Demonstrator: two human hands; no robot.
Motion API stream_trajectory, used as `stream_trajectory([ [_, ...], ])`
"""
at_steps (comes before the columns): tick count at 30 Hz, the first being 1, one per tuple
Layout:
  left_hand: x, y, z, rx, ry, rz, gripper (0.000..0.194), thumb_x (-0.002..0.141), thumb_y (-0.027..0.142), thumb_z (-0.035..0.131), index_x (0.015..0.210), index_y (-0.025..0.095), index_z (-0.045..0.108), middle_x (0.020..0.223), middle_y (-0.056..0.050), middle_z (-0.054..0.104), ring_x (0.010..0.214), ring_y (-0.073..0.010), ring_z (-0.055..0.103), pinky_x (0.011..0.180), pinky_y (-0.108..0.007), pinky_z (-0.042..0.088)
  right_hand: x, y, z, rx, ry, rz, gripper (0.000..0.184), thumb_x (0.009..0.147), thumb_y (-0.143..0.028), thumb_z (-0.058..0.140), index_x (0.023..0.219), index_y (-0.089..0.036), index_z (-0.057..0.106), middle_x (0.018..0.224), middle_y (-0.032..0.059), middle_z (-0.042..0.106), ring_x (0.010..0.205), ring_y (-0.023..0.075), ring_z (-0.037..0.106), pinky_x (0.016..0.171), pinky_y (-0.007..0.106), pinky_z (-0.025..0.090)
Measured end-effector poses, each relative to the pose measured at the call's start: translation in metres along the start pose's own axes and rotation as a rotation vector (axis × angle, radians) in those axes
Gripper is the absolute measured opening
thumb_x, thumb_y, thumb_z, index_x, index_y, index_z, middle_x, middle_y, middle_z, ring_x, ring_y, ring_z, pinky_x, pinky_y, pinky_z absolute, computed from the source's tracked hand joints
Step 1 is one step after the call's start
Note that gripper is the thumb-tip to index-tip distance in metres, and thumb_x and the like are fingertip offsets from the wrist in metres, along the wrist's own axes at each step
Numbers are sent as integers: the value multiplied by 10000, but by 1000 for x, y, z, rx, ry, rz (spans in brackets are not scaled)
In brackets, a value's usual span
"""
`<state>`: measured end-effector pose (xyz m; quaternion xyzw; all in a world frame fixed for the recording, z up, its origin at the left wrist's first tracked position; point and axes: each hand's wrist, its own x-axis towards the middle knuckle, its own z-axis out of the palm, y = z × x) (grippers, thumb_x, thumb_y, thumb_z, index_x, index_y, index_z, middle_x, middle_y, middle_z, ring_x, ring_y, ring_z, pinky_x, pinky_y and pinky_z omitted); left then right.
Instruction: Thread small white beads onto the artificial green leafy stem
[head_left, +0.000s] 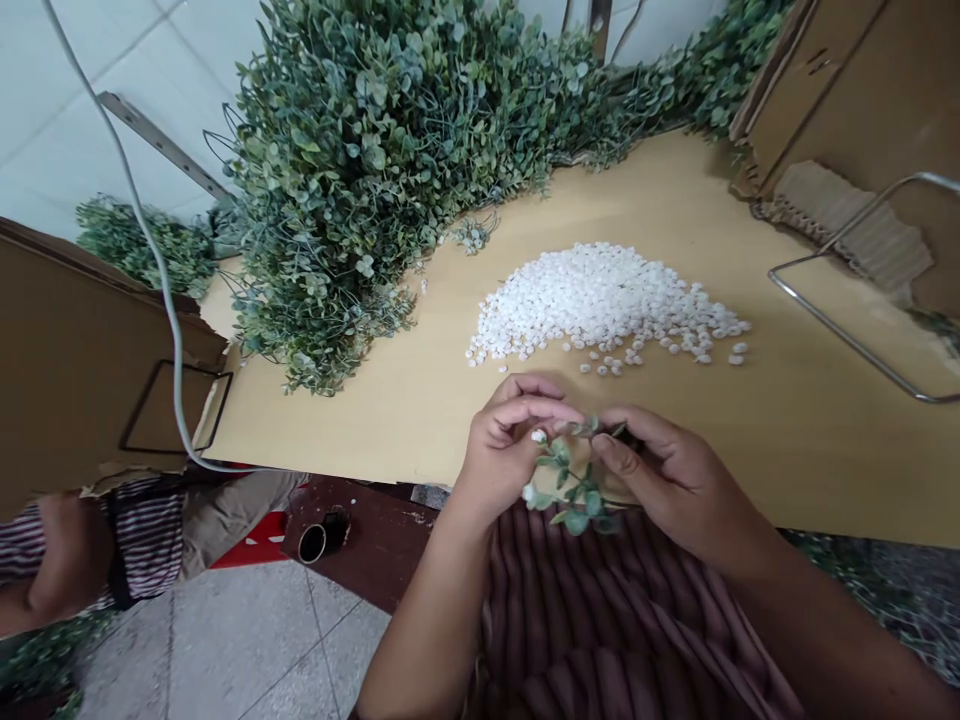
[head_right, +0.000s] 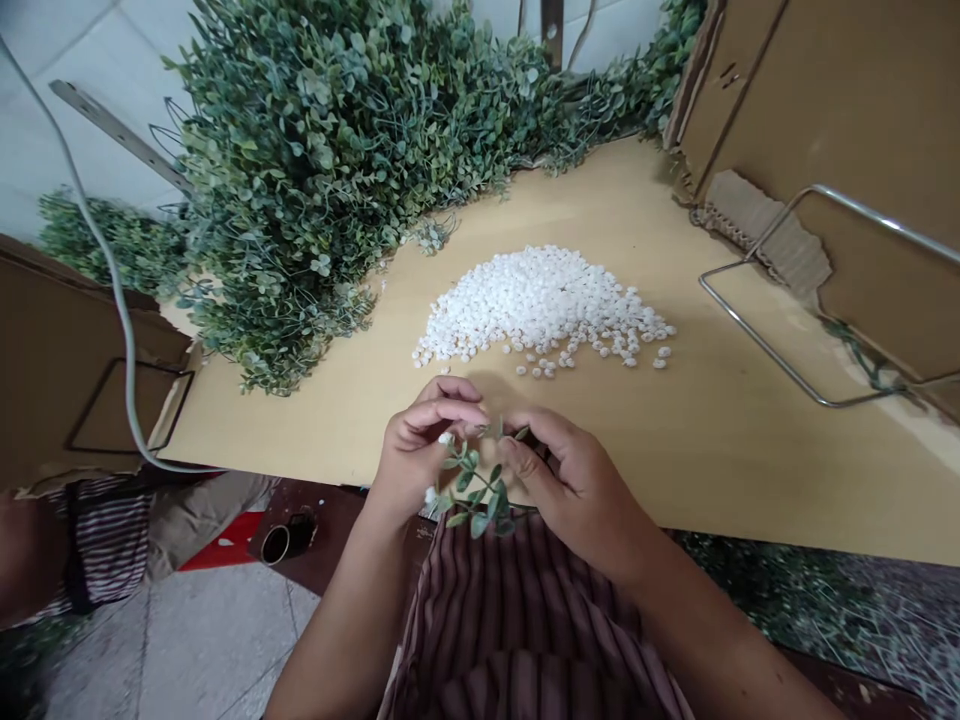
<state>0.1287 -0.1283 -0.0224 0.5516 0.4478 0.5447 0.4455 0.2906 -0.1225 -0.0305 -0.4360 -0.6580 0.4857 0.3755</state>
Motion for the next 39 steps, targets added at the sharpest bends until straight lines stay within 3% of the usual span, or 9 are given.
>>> stream_trajectory([
  [4, 12, -8, -17, 365, 172, 15, 128, 754, 187, 661, 861, 197, 731, 905, -66, 619, 841, -156, 567, 772, -294, 475, 1, -3, 0, 15, 82, 11, 482, 774, -594, 542, 746, -126, 653, 651, 15, 625, 608, 31, 568, 561, 82, 457],
  [7, 23, -14, -27, 715, 210, -21, 237, 748, 154, 649, 977, 178, 706, 956, -86, 630, 903, -196, 575, 848, -353, 458, 2, -3, 2, 16, 109, 18, 433, 776, -542, 571, 689, -126, 655, 643, 15, 638, 612, 36, 589, 567, 79, 467],
  [13, 35, -18, -29, 927, 210, -33, 168, 771, 84, 568, 801, 180, 702, 873, -74, 657, 844, -206, 610, 799, -339, 462, 5, 3, 7, 13, 153, 24, 287, 749, -417, 629, 774, -143, 712, 739, 27, 702, 621, 54, 625, 579, 107, 512],
  [16, 32, -16, -29, 790, 239, -72, 136, 770, 99, 578, 761, 176, 690, 859, -57, 677, 834, -179, 616, 795, -306, 462, 5, 5, 7, 14, 155, 16, 241, 735, -368, 637, 759, -142, 716, 715, 24, 698, 596, 49, 617, 560, 102, 506],
  [20, 22, -7, -22, 370, 303, -194, 120, 764, 162, 616, 838, 155, 710, 903, -53, 708, 848, -149, 631, 815, -277, 481, 6, 3, 8, 5, 163, 22, 211, 735, -336, 623, 719, -141, 703, 675, 13, 683, 566, 31, 593, 542, 82, 475],
  [24, 10, 2, -3, 85, 244, -233, 54, 709, 189, 686, 719, 145, 716, 774, -42, 715, 754, -131, 631, 755, -250, 505, 6, 2, 8, 33, 179, 1, 217, 746, -337, 615, 722, -135, 692, 680, 12, 674, 601, 34, 599, 577, 89, 478],
  [27, 2, 3, 10, -56, 190, -299, 130, 686, 264, 734, 724, 141, 721, 645, -17, 674, 582, -88, 568, 610, -210, 487, 5, 2, 8, 13, 169, -35, 211, 763, -320, 596, 723, -133, 686, 683, 13, 660, 618, 33, 591, 602, 101, 472],
  [30, -1, 1, 14, -133, 168, -362, 195, 672, 314, 756, 766, 144, 735, 595, 4, 639, 515, -64, 526, 553, -194, 465, 4, 2, 7, -17, 144, -45, 218, 778, -318, 577, 727, -133, 680, 706, 21, 655, 644, 40, 586, 633, 122, 468],
  [39, -5, 3, 11, -139, 70, -333, 190, 698, 262, 741, 870, 182, 760, 686, -13, 677, 633, -91, 596, 673, -219, 509, 3, 3, 9, -14, 179, -37, 207, 771, -306, 565, 704, -130, 651, 676, 18, 636, 623, 40, 564, 608, 131, 446],
])
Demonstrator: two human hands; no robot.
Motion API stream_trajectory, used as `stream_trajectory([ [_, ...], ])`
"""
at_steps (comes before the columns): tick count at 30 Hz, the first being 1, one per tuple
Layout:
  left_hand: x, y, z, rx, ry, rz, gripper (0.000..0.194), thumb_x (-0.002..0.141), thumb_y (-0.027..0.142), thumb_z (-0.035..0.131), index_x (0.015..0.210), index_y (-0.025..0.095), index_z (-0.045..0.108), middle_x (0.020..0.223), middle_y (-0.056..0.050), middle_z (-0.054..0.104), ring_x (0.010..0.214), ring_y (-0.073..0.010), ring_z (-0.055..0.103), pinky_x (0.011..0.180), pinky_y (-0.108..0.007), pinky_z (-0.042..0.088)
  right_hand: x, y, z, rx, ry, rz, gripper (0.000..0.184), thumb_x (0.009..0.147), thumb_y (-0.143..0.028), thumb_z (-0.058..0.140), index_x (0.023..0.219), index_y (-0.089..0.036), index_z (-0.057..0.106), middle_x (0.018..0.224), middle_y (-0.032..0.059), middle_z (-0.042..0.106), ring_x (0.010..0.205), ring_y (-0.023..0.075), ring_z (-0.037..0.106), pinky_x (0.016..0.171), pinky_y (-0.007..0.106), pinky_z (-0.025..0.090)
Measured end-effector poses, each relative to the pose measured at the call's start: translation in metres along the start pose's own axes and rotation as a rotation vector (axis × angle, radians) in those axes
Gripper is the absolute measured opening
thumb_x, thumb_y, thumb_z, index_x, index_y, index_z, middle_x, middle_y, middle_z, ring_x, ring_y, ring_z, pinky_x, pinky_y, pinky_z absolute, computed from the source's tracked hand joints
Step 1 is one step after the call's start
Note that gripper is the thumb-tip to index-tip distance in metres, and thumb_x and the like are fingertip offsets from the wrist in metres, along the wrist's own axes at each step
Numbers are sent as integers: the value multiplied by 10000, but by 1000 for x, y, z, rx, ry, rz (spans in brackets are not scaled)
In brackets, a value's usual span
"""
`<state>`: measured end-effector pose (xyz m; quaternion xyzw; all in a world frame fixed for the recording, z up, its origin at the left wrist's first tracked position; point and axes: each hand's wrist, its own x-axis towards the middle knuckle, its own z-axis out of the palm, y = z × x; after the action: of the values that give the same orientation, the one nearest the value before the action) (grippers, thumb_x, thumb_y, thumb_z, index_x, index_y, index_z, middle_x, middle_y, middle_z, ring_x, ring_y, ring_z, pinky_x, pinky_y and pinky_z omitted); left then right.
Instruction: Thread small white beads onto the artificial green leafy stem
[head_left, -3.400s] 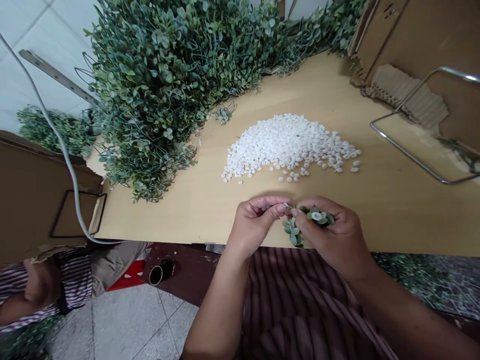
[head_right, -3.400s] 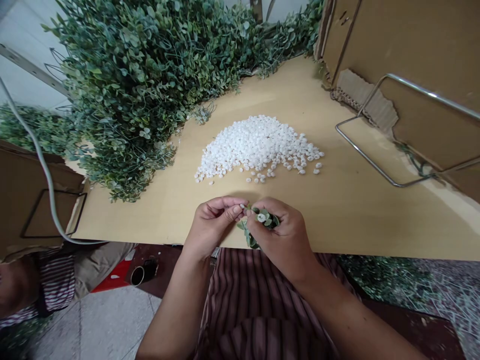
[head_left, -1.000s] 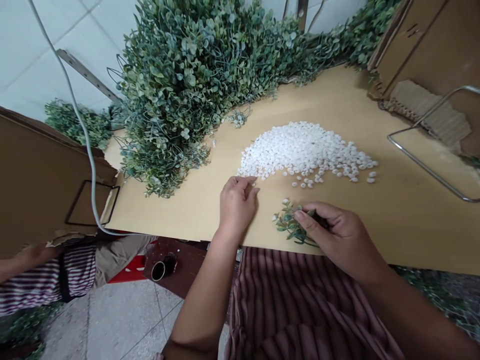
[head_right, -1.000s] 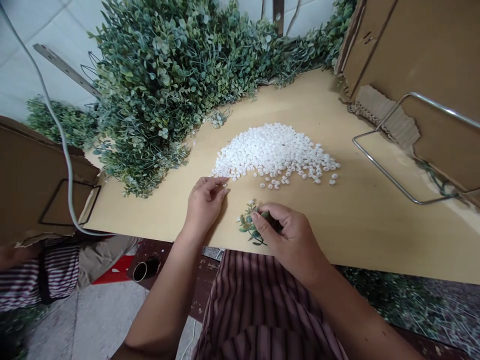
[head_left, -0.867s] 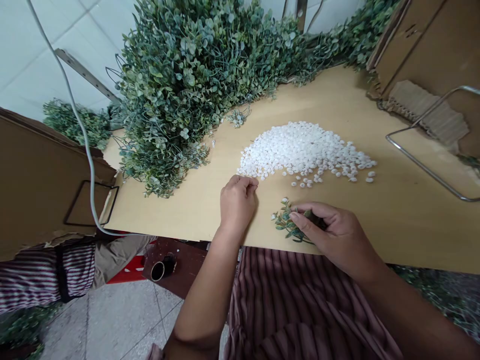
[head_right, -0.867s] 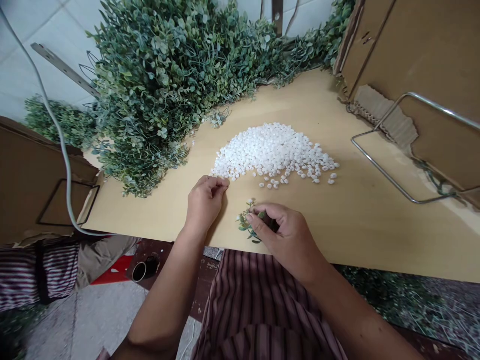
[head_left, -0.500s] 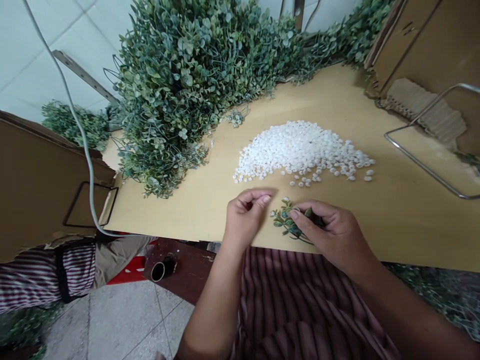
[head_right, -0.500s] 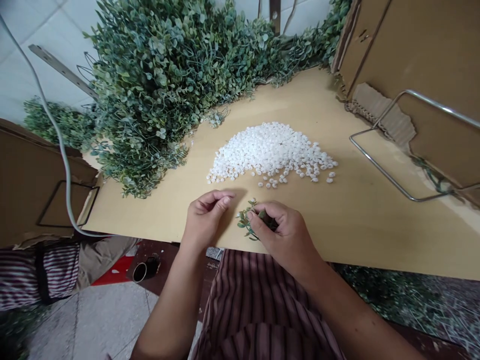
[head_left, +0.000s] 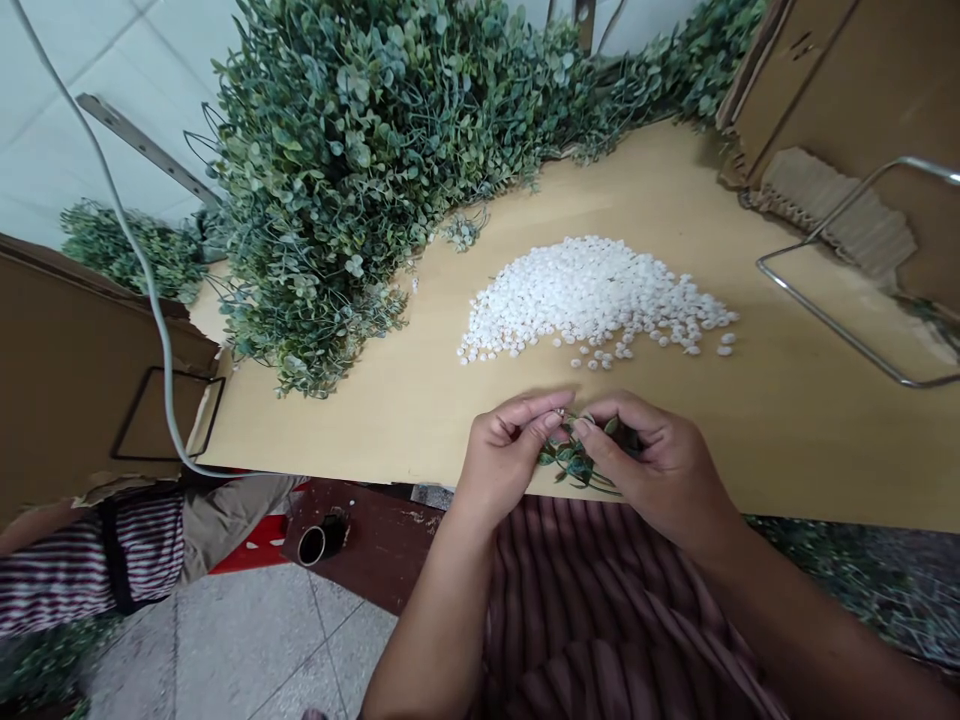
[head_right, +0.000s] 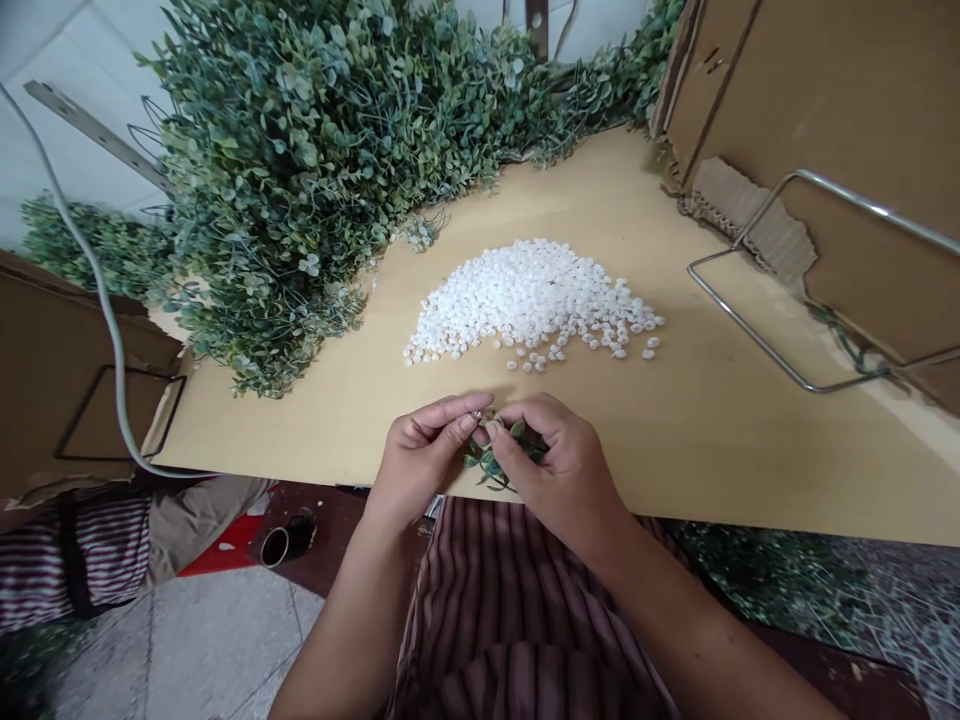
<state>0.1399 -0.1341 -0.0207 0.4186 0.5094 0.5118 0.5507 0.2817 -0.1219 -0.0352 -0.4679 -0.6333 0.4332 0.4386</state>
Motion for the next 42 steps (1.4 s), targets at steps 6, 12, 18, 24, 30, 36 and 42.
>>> stream_trajectory([
  [6, 2, 1, 2, -20, 28, -43, 165, 655, 285, 776, 749, 154, 741, 589, -2, 644, 551, -74, 550, 593, -198, 489, -2, 0, 0, -32, -2, -35, 203, 783, -283, 554, 680, -130, 638, 674, 13, 642, 628, 37, 572, 613, 126, 444],
  [12, 0, 2, 1, -13, 16, -53, 161, 679, 268, 755, 799, 160, 749, 609, 1, 652, 578, -72, 560, 625, -198, 492, -2, -1, 0, -46, -2, -39, 211, 792, -295, 553, 681, -137, 640, 687, 21, 656, 638, 50, 588, 619, 140, 459],
  [18, -1, 3, -1, -41, -16, -99, 227, 652, 317, 775, 800, 150, 733, 597, -4, 656, 586, -93, 592, 628, -223, 509, -2, -2, -1, -50, -4, -50, 216, 796, -285, 547, 664, -136, 630, 668, 19, 646, 620, 43, 579, 605, 131, 453],
  [24, 1, 2, -1, -87, -45, -87, 255, 633, 344, 793, 768, 146, 706, 586, 7, 638, 559, -75, 571, 605, -203, 492, -4, -2, -1, -59, 30, -147, 164, 800, -238, 553, 676, -147, 610, 678, 5, 637, 640, 32, 584, 634, 122, 463],
  [30, 1, 2, -1, -100, -38, -102, 262, 605, 352, 811, 749, 153, 720, 586, 6, 645, 556, -75, 571, 604, -204, 494, -4, -2, -1, -65, 17, -145, 165, 808, -236, 548, 688, -148, 620, 686, 5, 643, 649, 32, 589, 637, 121, 465],
  [36, 2, 2, -1, -118, -45, -109, 231, 608, 331, 812, 736, 157, 730, 578, 13, 649, 551, -58, 564, 591, -178, 479, -3, -2, -1, -79, 22, -162, 171, 806, -226, 546, 679, -146, 627, 684, 4, 657, 644, 32, 599, 629, 111, 469],
  [42, 3, 2, -1, -99, -48, -127, 209, 594, 301, 820, 720, 156, 737, 562, 11, 650, 542, -58, 566, 586, -177, 480, -5, 0, 0, -62, 40, -171, 162, 797, -218, 554, 677, -143, 634, 679, -4, 661, 633, 23, 610, 617, 87, 478],
])
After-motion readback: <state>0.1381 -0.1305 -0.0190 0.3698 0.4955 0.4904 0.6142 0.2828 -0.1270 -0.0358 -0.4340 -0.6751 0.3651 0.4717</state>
